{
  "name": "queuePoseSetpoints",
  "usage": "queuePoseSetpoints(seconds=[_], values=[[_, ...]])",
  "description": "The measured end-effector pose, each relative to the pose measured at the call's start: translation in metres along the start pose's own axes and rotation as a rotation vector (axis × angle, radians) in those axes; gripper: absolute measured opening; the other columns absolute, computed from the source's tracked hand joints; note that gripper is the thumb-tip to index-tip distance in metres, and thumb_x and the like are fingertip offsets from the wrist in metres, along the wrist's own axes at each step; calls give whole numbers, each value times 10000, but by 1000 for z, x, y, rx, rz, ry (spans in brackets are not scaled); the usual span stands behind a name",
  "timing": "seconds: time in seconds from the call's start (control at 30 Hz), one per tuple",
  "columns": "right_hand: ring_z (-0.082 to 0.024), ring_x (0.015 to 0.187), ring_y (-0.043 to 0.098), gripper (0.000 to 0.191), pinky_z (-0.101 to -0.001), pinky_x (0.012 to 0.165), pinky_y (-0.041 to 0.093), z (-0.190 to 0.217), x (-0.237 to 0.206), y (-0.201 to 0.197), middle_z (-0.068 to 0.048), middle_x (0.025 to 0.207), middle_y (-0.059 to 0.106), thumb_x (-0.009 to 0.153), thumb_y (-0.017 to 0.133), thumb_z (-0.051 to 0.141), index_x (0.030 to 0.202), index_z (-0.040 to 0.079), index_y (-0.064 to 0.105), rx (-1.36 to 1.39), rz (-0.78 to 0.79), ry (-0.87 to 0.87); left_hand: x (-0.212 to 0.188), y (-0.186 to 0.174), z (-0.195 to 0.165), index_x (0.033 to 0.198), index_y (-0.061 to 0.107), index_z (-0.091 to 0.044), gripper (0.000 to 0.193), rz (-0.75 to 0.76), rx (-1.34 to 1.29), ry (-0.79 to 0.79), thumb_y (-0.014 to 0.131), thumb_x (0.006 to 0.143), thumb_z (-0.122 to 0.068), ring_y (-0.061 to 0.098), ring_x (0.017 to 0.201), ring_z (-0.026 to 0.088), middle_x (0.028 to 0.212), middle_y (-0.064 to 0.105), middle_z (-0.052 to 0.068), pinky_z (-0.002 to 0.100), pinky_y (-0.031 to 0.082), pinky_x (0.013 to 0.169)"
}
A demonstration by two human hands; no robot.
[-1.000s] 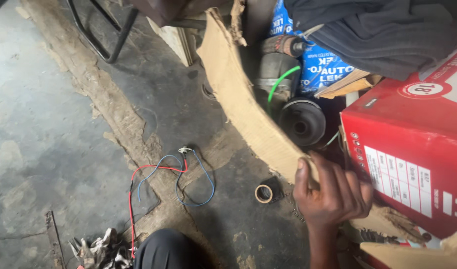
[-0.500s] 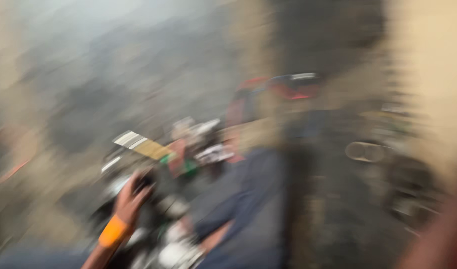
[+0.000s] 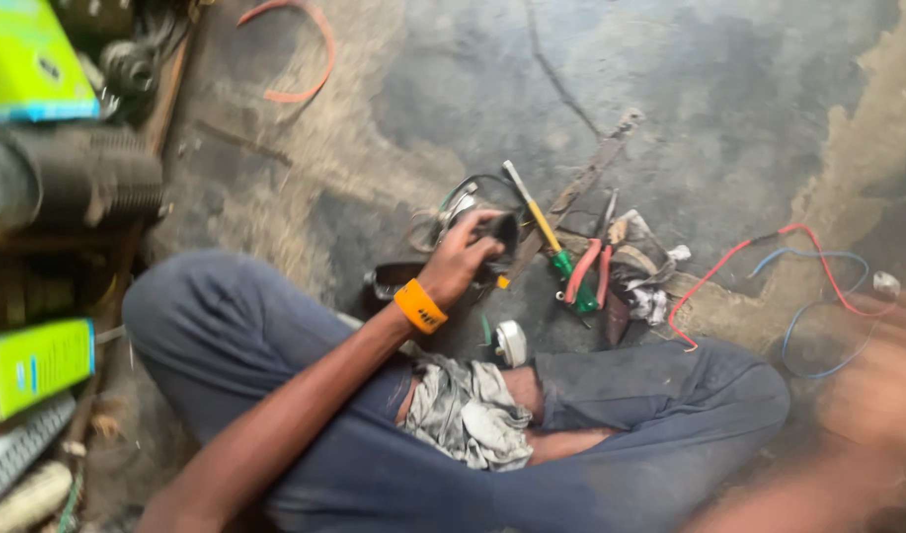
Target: The person sits on the floor and works on small electrical components, likely fan capacitors. They use a screwdriver to open a metal casing, manipulate internal wires, and use a metal file to scrape or clean a part. The person also handles electrical tape and other small parts.
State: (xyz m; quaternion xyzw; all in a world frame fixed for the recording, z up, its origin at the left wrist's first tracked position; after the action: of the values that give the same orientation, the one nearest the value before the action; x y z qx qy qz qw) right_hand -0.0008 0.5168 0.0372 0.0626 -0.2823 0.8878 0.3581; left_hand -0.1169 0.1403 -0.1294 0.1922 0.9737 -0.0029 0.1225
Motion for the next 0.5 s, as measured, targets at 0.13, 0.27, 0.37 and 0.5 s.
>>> queuePoseSetpoints(seconds=[0.13, 0.27, 0.37, 0.5], values=[[-142, 853, 686, 237, -290, 756, 555, 40, -73, 150, -95, 973, 698, 891, 647, 36, 1111, -8, 720, 270, 799, 134, -7, 6, 19, 1303, 615, -70, 374, 10, -114, -186, 646, 971, -237, 553, 883, 82, 962, 620, 14, 240, 469, 762], [-165, 870, 700, 210, -297, 776, 546, 38, -127, 205, -82, 952, 681, 893, 738, 58, 1085, -12, 691, 118, 860, -129, -12, -1, 31, 1222, 628, -34, 345, -1, -163, -154, 658, 969, -266, 596, 894, 74, 962, 656, 8, 228, 499, 770], [-182, 811, 708, 196, -318, 799, 535, 43, -130, 199, -83, 883, 661, 862, 769, 66, 1028, -10, 700, 12, 820, -210, -14, 2, 31, 1186, 618, -28, 325, -17, -111, -171, 678, 967, -260, 597, 825, 81, 920, 656, 36, 241, 504, 690], [-175, 759, 721, 207, -381, 851, 514, 64, -123, 189, -62, 866, 683, 802, 809, 59, 988, 9, 733, -14, 744, -367, -16, 14, 26, 1146, 532, -50, 361, 34, -252, -339, 705, 931, -283, 626, 640, 125, 838, 661, 80, 284, 509, 510]])
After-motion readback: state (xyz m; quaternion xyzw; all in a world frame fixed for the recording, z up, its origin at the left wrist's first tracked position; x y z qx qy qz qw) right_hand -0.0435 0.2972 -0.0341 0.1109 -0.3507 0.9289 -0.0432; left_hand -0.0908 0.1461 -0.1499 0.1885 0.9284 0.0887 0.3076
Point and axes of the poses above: each hand's wrist, its own x-axis towards the middle knuckle, its own y-axis out of the palm, z = x × y, the point moved 4 cm from there along x, towards the middle knuckle
